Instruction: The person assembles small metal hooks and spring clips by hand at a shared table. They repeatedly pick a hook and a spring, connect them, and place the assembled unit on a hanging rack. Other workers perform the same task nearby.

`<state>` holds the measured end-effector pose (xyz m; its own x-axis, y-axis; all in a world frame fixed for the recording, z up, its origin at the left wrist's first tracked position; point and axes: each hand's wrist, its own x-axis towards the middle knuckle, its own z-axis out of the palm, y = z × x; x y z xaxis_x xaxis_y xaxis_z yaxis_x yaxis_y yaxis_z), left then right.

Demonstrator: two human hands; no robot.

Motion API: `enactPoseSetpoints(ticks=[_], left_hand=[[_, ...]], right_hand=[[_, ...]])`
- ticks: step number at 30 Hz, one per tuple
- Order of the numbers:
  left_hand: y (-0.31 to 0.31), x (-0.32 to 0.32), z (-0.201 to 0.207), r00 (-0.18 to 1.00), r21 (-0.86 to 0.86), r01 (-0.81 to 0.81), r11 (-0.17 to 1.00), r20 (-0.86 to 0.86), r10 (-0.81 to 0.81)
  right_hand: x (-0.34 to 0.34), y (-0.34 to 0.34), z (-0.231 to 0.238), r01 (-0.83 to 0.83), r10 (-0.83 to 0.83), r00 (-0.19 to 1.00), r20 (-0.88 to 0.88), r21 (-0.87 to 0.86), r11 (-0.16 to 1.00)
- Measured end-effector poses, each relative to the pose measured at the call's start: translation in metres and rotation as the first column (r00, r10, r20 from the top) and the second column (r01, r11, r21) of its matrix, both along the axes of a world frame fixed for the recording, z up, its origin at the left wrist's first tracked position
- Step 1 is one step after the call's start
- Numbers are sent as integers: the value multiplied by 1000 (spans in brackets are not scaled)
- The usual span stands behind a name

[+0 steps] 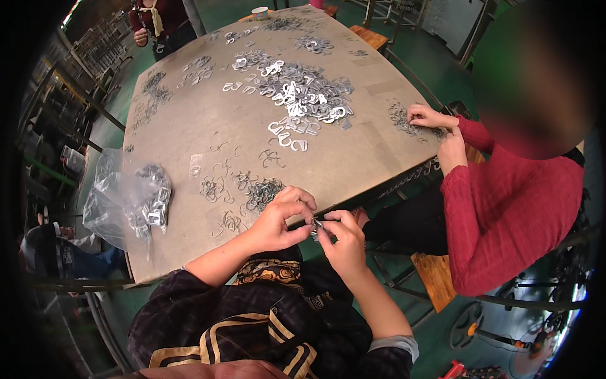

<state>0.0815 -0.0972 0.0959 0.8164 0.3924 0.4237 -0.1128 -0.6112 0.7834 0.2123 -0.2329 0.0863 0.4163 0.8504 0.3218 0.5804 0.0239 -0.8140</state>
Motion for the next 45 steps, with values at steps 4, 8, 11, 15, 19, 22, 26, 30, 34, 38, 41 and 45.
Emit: enactPoseSetpoints(ticks=[4, 8, 11, 15, 19, 22, 26, 30, 34, 38, 41, 45], left_hand=[[-1, 3, -6, 999, -169, 54, 984, 9, -53], [-8, -8, -3, 998, -159, 52, 986, 31, -47], [-11, -11, -10, 997, -95, 58, 994, 47, -53], [-13, -12, -9, 995, -79, 67, 995, 76, -61], [-14, -17, -17, 996, -121, 66, 990, 74, -58], [-16, -18, -22, 996, -136, 49, 990, 84, -38], [-14, -19, -28, 997, -156, 12, 988, 77, 0], [-12, -21, -24, 993, -158, -63, 985, 86, 77], [-17, -20, -21, 973, -150, -177, 973, 123, 196], [-25, -19, -25, 983, -120, -168, 979, 57, 175], [-32, -20, -27, 978, -85, -198, 976, 51, 203], [-36, -22, -29, 968, -36, -243, 969, 51, 245]], right_hand=[[5, 3, -4, -86, 85, 992, 89, 12, 996], [56, 16, -16, -392, 409, 892, -194, 122, 912], [68, 65, -31, -164, 149, 982, -117, -131, 978], [76, 163, -83, -71, 99, 967, 236, -121, 990], [68, 221, -122, 98, -47, 898, 437, -96, 991], [64, 225, -119, 135, -96, 930, 355, -88, 987], [56, 191, -86, -40, 16, 987, -159, -147, 988], [34, 112, -22, -183, 125, 781, -612, -33, 983], [20, 57, 10, -170, 102, 751, -652, -42, 985], [6, 31, 16, -78, 50, 818, -573, -24, 997], [-2, 23, 13, -31, 22, 879, -476, -11, 999], [-13, 14, 23, -64, 56, 927, -372, -10, 998]])
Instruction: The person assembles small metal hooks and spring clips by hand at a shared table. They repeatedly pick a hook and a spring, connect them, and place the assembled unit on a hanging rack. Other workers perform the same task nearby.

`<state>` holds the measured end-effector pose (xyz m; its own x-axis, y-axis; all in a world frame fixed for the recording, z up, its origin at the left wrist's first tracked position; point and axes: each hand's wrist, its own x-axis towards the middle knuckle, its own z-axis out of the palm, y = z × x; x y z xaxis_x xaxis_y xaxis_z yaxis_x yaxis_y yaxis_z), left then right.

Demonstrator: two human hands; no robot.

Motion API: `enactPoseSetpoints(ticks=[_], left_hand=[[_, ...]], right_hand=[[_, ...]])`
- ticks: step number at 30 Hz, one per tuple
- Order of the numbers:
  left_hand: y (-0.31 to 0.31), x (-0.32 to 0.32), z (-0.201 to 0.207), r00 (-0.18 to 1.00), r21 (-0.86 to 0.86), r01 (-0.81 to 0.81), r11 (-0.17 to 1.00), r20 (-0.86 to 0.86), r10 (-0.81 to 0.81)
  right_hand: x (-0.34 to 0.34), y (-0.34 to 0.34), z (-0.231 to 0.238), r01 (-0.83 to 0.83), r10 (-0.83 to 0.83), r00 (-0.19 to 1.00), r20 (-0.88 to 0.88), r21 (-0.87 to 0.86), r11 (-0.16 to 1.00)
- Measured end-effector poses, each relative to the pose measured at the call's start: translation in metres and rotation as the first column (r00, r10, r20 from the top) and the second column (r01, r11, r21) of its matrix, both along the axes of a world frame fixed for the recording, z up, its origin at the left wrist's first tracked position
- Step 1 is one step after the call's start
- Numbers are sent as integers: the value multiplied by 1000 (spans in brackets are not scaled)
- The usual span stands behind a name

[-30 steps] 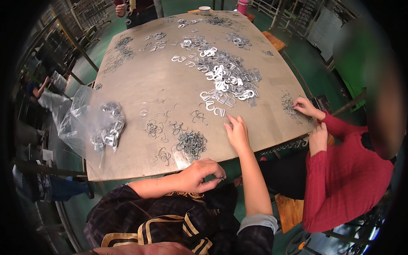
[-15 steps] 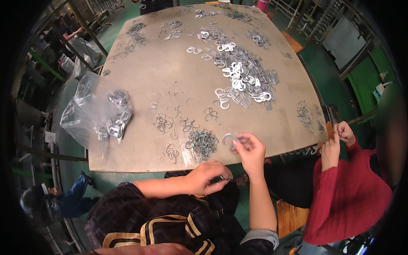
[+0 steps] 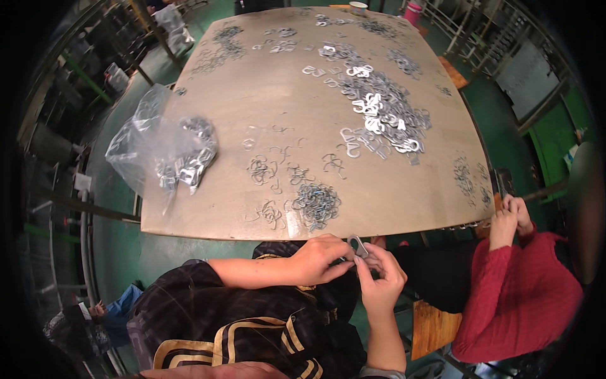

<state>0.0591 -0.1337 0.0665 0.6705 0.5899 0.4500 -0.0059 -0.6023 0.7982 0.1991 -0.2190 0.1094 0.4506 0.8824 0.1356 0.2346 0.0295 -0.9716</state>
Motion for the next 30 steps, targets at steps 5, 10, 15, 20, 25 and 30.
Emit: enactPoseSetpoints(ticks=[5, 10, 15, 20, 25, 30], left_hand=[[7, -14, -2, 998, 64, 57, 996, 36, -60], [85, -82, -42, 860, 231, -431, 872, -189, 474], [149, -157, -78, 628, 456, -500, 736, -395, 671], [160, -177, -66, 559, 523, -566, 638, -326, 763], [142, -150, -64, 550, 380, -591, 712, -457, 699], [136, -152, -62, 584, 384, -514, 767, -498, 641]], right_hand=[[0, -11, -2, 24, -29, 991, 131, 36, 999], [10, -22, -1, 83, -96, 984, 148, 93, 992], [15, -27, -6, 108, -118, 987, 107, 95, 990], [16, -29, -3, 117, -128, 983, 135, 84, 990], [15, -28, -4, 119, -131, 982, 136, 93, 988], [14, -30, -2, 139, -153, 970, 187, 87, 986]])
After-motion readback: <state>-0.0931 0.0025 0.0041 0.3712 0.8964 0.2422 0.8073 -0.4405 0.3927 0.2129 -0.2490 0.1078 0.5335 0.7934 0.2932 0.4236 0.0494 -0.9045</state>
